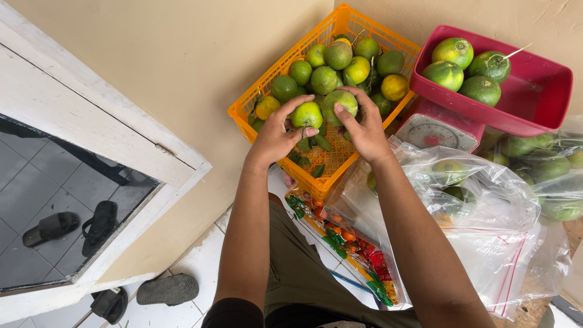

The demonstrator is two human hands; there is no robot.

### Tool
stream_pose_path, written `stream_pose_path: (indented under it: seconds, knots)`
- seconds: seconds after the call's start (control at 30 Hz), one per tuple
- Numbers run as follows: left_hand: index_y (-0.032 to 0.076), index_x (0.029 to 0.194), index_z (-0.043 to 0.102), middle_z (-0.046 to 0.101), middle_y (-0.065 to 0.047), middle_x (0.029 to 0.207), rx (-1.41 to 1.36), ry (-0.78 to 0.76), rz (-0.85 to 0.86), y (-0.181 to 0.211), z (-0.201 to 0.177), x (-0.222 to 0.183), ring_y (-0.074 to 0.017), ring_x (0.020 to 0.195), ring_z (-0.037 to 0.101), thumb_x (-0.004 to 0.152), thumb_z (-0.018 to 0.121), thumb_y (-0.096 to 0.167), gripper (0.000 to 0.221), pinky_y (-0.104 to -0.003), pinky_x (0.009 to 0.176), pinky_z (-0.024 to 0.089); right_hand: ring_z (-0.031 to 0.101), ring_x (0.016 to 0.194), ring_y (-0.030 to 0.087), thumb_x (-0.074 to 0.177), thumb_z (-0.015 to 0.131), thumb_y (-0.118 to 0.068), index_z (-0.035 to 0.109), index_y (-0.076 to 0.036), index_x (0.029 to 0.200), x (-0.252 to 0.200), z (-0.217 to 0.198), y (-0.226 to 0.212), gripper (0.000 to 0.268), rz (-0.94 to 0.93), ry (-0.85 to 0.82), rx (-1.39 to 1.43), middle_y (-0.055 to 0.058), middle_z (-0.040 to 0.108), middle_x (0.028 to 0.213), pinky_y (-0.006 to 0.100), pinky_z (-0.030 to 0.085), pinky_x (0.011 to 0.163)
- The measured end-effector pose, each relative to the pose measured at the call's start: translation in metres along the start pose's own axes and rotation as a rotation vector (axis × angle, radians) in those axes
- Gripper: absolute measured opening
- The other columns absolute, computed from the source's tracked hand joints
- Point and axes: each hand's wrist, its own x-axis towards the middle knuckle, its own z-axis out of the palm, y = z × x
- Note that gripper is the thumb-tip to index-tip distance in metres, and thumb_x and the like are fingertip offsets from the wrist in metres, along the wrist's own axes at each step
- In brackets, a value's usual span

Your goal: Picking green citrus fruits from a crate, inspecting them, and placing them into a container on a scale for packing.

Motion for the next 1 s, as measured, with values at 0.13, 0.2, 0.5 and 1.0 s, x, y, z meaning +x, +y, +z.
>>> stream_pose_path:
  seconds: [0.13, 0.2, 0.5, 1.0]
  knots:
    - [0.017, 0.151, 0.047, 0.059, -0.029, 0.133, -0.008, 0.005, -0.001, 0.002, -0.001, -0.001, -0.0467, 0.108, 0.070, 0.099, 0.077, 0.020, 0.060, -0.061, 0.091, 0.058, 0.067, 0.073, 0.023, 0.110, 0.054, -0.024, 0.047, 0.005, 0.144, 0.000, -0.001, 0.003, 0.046, 0.014, 0.011, 0.017, 0.019, 0.057, 0.096, 0.032, 0.064, 0.059]
    - [0.016, 0.152, 0.046, 0.059, -0.031, 0.133, -0.022, 0.002, 0.011, 0.004, -0.001, -0.002, -0.0485, 0.108, 0.070, 0.102, 0.073, 0.021, 0.057, -0.063, 0.092, 0.058, 0.067, 0.072, 0.022, 0.112, 0.051, -0.023, 0.046, 0.005, 0.142, 0.000, -0.004, 0.009, 0.041, 0.016, 0.018, 0.004, 0.019, 0.057, 0.095, 0.031, 0.062, 0.057]
    - [0.008, 0.153, 0.039, 0.062, -0.029, 0.120, -0.040, 0.007, -0.022, 0.004, -0.002, -0.005, -0.0353, 0.097, 0.072, 0.104, 0.070, 0.028, 0.061, -0.061, 0.090, 0.056, 0.063, 0.063, 0.022, 0.111, 0.050, -0.018, 0.048, 0.006, 0.133, 0.007, -0.013, 0.037, 0.033, -0.026, -0.007, -0.082, 0.019, 0.057, 0.086, 0.032, 0.056, 0.052]
    - [0.003, 0.142, 0.039, 0.065, -0.029, 0.112, -0.168, 0.054, -0.067, -0.015, 0.002, -0.005, -0.0254, 0.087, 0.071, 0.103, 0.072, 0.024, 0.055, -0.045, 0.083, 0.061, 0.056, 0.059, 0.019, 0.112, 0.042, -0.016, 0.047, 0.003, 0.132, 0.007, -0.012, 0.035, 0.028, -0.012, -0.038, -0.079, 0.015, 0.050, 0.084, 0.032, 0.051, 0.050]
